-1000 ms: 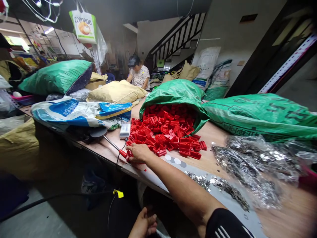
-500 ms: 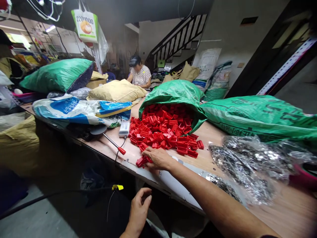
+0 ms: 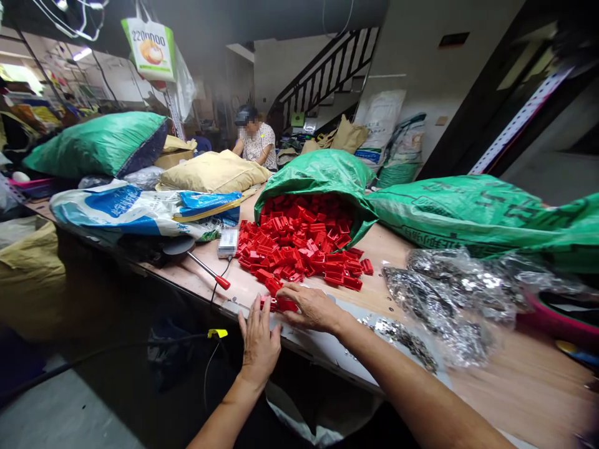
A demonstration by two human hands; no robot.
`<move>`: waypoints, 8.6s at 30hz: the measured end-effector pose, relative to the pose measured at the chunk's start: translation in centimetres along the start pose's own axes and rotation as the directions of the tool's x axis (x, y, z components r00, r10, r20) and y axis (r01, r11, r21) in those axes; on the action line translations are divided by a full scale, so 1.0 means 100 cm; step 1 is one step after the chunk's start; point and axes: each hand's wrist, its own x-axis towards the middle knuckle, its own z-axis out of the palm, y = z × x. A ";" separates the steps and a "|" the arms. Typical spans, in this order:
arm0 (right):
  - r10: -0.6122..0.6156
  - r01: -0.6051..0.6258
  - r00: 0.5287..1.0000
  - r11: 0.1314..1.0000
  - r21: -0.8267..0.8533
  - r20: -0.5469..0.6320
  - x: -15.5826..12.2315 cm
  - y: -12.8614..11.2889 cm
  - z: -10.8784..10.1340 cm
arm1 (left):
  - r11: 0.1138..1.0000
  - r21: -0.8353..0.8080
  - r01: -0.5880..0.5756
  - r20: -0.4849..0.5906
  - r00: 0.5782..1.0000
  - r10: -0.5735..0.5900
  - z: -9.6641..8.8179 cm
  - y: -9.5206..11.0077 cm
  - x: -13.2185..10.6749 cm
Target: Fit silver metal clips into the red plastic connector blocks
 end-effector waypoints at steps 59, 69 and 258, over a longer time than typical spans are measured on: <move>0.665 -0.729 0.673 0.670 -0.138 -0.324 -0.164 0.044 0.027 | -0.333 -0.408 0.850 0.904 0.428 -0.012 -0.037 0.090 -0.053; 0.637 -0.698 0.694 0.709 -0.096 -0.336 -0.156 0.059 0.030 | -0.536 -0.237 0.810 0.959 0.282 0.003 -0.040 0.091 -0.043; 0.609 -0.182 0.791 0.155 0.971 0.051 -0.159 -0.041 0.034 | 0.064 -0.817 0.574 0.577 0.816 0.047 -0.031 0.094 -0.045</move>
